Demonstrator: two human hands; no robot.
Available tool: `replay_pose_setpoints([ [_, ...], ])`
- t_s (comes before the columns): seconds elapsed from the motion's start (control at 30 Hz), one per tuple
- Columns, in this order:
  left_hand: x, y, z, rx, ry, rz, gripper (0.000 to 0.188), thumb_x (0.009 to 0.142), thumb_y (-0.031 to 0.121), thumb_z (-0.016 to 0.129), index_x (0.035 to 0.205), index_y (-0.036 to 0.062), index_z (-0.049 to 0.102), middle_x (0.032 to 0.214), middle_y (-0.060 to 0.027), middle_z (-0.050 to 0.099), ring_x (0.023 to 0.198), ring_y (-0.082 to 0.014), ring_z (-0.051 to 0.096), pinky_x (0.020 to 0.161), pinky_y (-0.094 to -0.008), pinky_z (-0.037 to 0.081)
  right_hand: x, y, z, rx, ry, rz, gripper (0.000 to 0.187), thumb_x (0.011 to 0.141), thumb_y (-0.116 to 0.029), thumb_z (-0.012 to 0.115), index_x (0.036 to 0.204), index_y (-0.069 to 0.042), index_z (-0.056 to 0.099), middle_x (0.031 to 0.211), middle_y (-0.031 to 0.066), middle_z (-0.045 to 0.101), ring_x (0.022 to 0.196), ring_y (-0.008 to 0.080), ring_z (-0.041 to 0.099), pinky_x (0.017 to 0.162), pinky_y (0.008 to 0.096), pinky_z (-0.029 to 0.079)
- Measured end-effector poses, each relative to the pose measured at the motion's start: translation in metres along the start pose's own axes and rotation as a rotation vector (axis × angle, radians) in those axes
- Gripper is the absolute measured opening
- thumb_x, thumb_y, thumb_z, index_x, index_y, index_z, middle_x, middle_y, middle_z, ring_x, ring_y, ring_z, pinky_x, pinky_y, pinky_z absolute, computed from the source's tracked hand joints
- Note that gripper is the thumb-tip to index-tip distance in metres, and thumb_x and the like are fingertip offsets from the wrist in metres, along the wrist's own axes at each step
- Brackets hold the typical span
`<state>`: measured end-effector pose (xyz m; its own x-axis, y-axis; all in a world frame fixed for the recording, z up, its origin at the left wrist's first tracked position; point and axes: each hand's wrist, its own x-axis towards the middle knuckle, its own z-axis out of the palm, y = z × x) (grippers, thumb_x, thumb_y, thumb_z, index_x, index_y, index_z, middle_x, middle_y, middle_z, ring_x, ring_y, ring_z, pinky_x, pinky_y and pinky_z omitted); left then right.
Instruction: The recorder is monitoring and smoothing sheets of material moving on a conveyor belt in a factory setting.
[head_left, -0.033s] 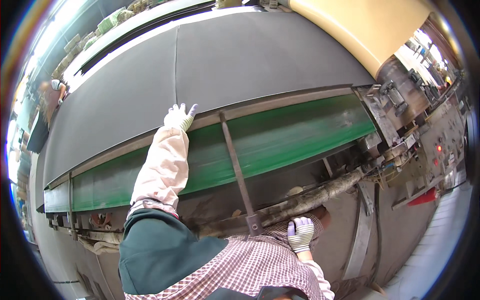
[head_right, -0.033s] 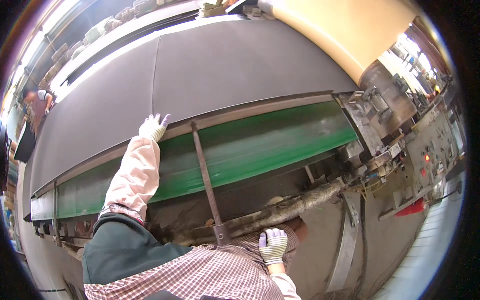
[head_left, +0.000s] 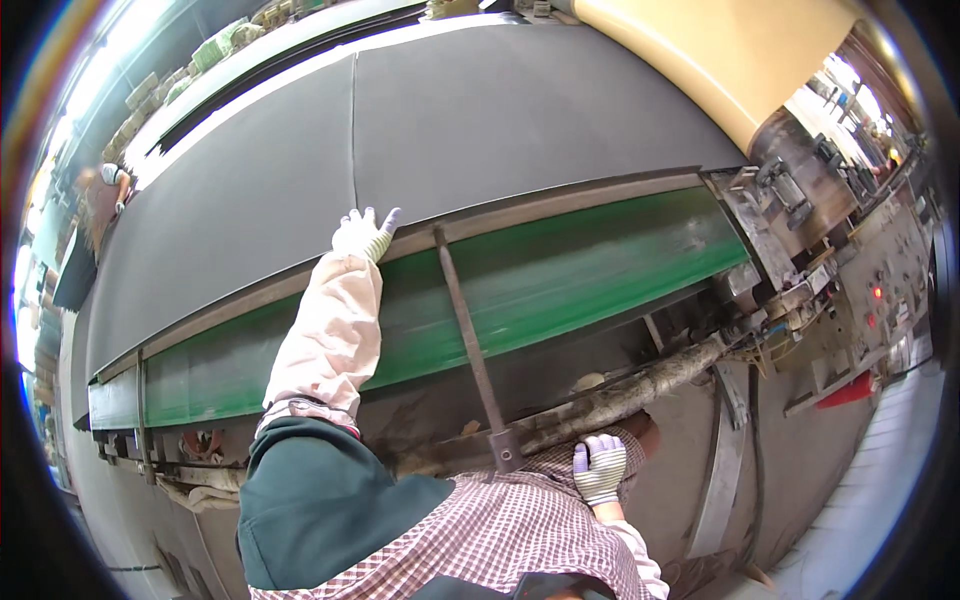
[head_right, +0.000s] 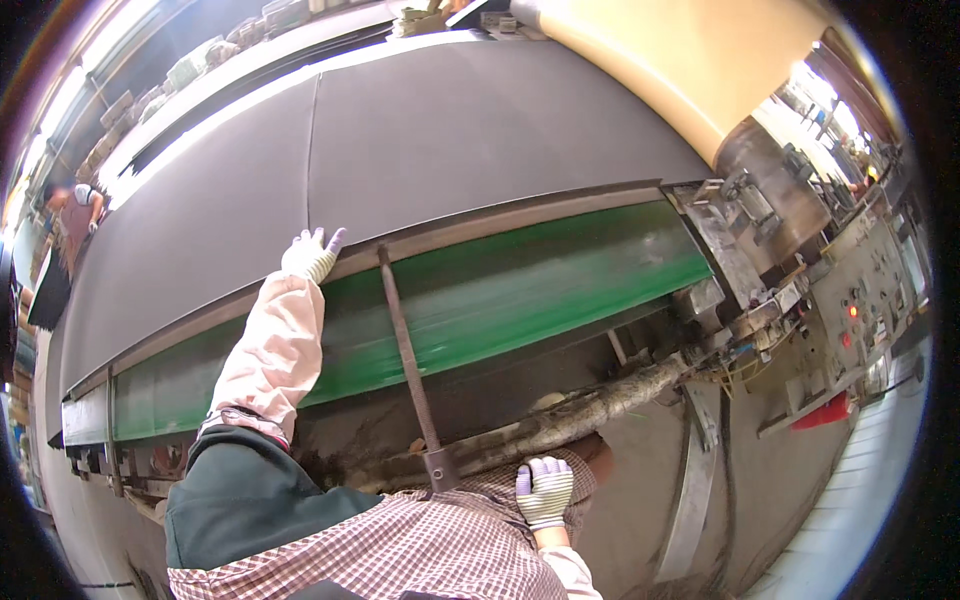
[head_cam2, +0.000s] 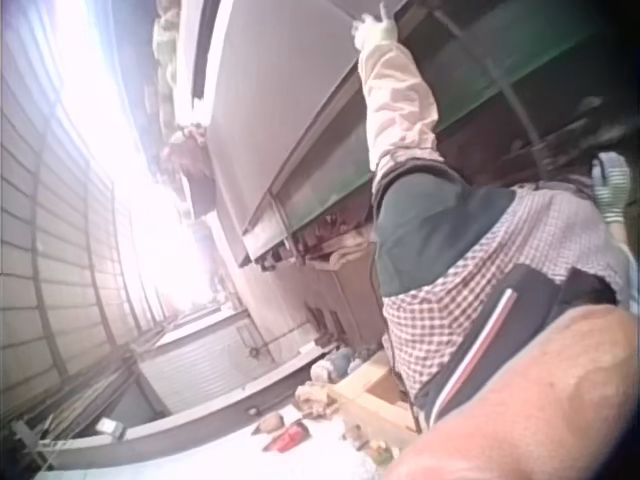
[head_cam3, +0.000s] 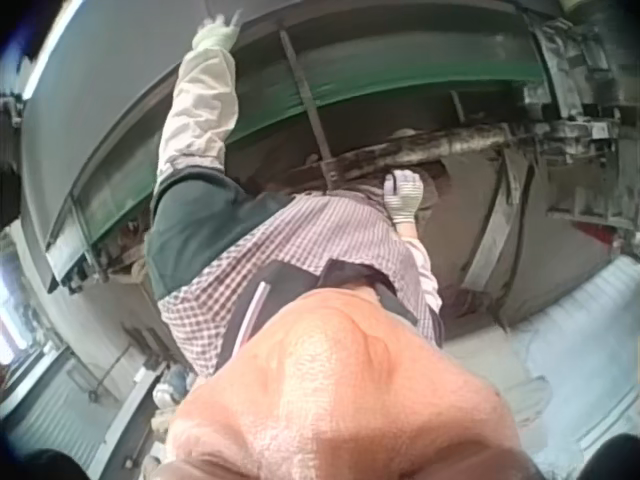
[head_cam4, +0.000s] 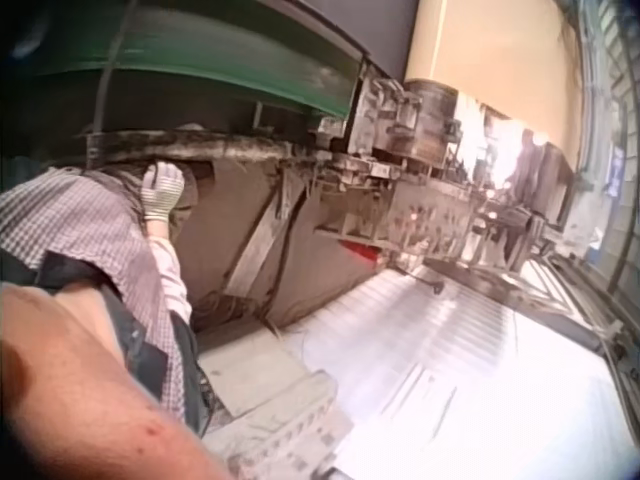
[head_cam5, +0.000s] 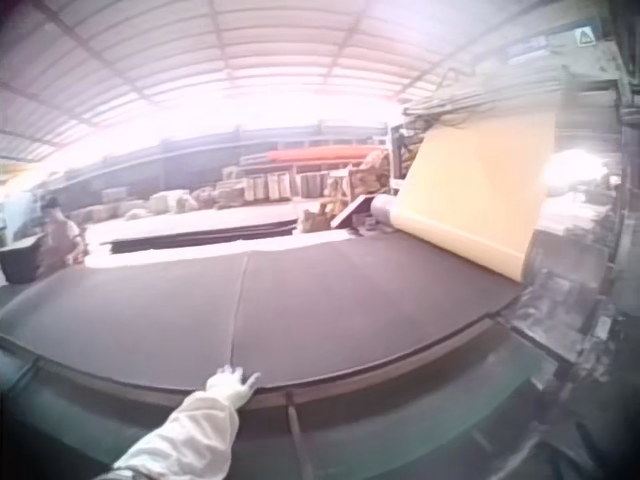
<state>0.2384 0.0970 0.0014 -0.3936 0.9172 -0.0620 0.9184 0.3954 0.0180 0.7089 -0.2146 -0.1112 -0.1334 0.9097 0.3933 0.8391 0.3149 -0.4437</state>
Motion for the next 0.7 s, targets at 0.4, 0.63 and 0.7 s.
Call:
replay_pose_setpoints([
  [0.4, 0.003, 0.204, -0.023, -0.062, -0.146, 0.074, 0.099, 0.087, 0.086, 0.028, 0.137, 0.0051, 0.055, 0.139, -0.0236, 0.053, 0.131, -0.0380, 0.049, 0.109, -0.0478, 0.039, -0.005, 0.008, -0.004, 0.041, 0.021, -0.006, 0.013, 0.083, -0.021, 0.065, 0.088, -0.008, 0.065, 0.083, 0.0116, 0.062, 0.079, 0.0332, 0.058, 0.073, 0.0470, 0.047],
  [0.63, 0.014, 0.169, 0.005, -0.285, 0.109, 0.407, 0.075, 0.096, 0.067, 0.039, 0.150, 0.0154, 0.043, 0.153, -0.0172, 0.042, 0.143, -0.0332, 0.037, 0.117, -0.0469, 0.032, -0.005, 0.007, -0.007, 0.030, 0.024, -0.002, 0.014, 0.083, -0.022, 0.065, 0.088, -0.009, 0.064, 0.081, 0.0114, 0.061, 0.078, 0.0332, 0.058, 0.071, 0.0461, 0.046],
  [0.7, 0.021, 0.109, 0.014, -0.245, 0.202, 0.298, 0.069, 0.098, 0.062, 0.042, 0.150, 0.0165, 0.044, 0.155, -0.0161, 0.040, 0.145, -0.0320, 0.034, 0.118, -0.0463, 0.029, -0.006, 0.006, -0.008, 0.031, 0.005, 0.005, 0.014, 0.083, -0.023, 0.064, 0.088, -0.009, 0.064, 0.080, 0.0114, 0.060, 0.077, 0.0327, 0.058, 0.070, 0.0457, 0.046],
])
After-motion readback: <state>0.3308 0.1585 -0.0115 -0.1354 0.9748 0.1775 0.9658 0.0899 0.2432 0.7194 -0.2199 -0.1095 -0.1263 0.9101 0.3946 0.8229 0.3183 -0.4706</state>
